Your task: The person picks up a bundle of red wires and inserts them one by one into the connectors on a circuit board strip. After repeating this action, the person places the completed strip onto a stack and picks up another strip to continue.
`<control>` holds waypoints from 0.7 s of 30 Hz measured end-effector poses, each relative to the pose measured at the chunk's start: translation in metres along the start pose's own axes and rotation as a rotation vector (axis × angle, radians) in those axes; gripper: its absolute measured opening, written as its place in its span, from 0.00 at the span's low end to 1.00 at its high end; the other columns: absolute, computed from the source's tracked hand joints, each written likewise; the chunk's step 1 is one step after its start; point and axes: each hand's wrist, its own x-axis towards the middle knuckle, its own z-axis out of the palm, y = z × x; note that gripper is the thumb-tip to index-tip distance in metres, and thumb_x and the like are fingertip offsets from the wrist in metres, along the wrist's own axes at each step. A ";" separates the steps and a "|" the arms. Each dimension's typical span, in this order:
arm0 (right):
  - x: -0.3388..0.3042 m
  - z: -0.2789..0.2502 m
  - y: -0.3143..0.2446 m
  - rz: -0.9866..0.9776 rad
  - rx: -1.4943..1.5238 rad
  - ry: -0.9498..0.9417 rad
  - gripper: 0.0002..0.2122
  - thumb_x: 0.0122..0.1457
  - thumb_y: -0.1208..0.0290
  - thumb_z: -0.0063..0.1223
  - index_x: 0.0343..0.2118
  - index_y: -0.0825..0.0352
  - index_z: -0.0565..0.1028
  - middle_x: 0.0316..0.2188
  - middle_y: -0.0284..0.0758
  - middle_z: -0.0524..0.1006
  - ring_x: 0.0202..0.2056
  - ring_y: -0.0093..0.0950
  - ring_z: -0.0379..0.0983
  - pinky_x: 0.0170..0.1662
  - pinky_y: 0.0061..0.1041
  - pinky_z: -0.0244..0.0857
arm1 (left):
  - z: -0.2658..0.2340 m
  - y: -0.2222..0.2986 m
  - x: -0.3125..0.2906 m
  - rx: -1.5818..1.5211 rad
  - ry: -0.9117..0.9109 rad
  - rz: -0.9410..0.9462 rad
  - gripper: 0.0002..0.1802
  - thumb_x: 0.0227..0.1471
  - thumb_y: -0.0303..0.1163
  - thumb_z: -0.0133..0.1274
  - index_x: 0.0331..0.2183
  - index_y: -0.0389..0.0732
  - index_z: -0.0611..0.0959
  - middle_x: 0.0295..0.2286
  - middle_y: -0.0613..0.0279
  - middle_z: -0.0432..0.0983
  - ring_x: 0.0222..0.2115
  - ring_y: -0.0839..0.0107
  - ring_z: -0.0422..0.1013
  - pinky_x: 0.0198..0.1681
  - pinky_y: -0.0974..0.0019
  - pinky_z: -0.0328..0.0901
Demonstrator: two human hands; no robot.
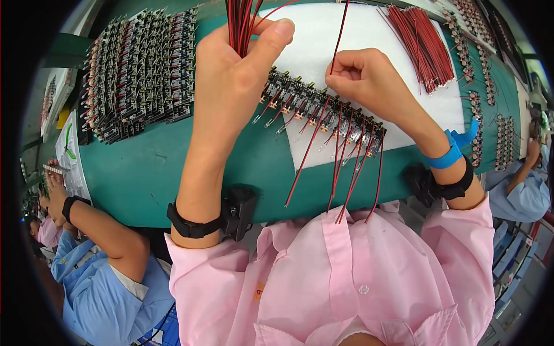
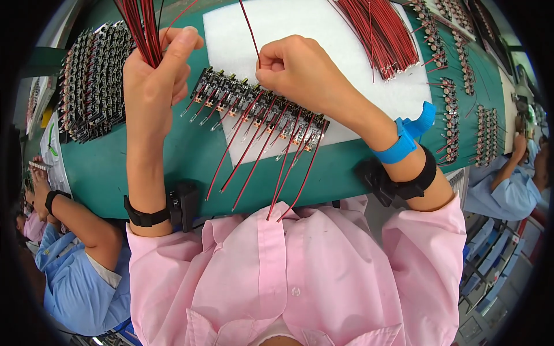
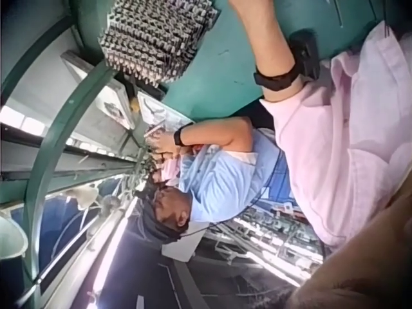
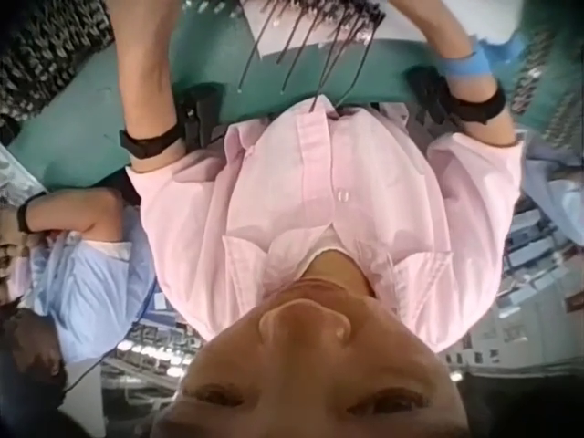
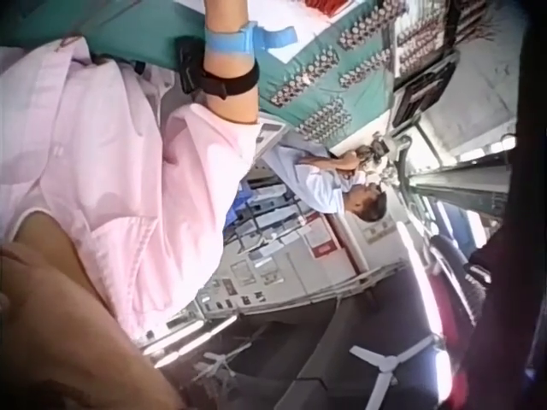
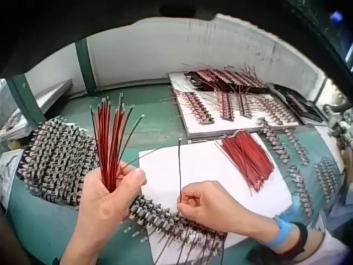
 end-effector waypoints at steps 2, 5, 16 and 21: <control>-0.001 0.003 0.000 0.018 -0.011 -0.004 0.05 0.46 0.76 0.47 0.18 0.72 0.68 0.11 0.23 0.63 0.15 0.09 0.55 0.16 0.10 0.47 | 0.000 0.001 -0.002 -0.020 0.026 0.015 0.14 0.42 0.37 0.51 0.21 0.33 0.74 0.09 0.75 0.58 0.11 0.88 0.49 0.13 0.79 0.42; -0.002 0.006 -0.001 -0.013 0.031 0.010 0.05 0.46 0.76 0.47 0.18 0.72 0.67 0.11 0.23 0.63 0.14 0.09 0.55 0.16 0.10 0.47 | 0.000 -0.002 -0.002 -0.012 0.047 0.074 0.13 0.43 0.37 0.50 0.20 0.35 0.73 0.08 0.78 0.52 0.08 0.89 0.45 0.10 0.79 0.39; 0.004 0.011 -0.004 -0.008 0.009 0.055 0.06 0.45 0.77 0.48 0.16 0.72 0.67 0.11 0.24 0.61 0.15 0.10 0.54 0.17 0.11 0.49 | -0.002 0.005 -0.004 0.034 0.038 0.062 0.14 0.42 0.37 0.51 0.20 0.33 0.75 0.09 0.75 0.58 0.11 0.87 0.50 0.13 0.78 0.43; 0.005 0.012 -0.005 -0.018 -0.039 0.055 0.06 0.44 0.77 0.47 0.15 0.72 0.66 0.10 0.24 0.61 0.15 0.11 0.54 0.17 0.12 0.49 | -0.001 0.004 -0.003 0.028 0.040 0.068 0.14 0.41 0.37 0.51 0.20 0.33 0.75 0.09 0.75 0.58 0.11 0.87 0.50 0.13 0.78 0.44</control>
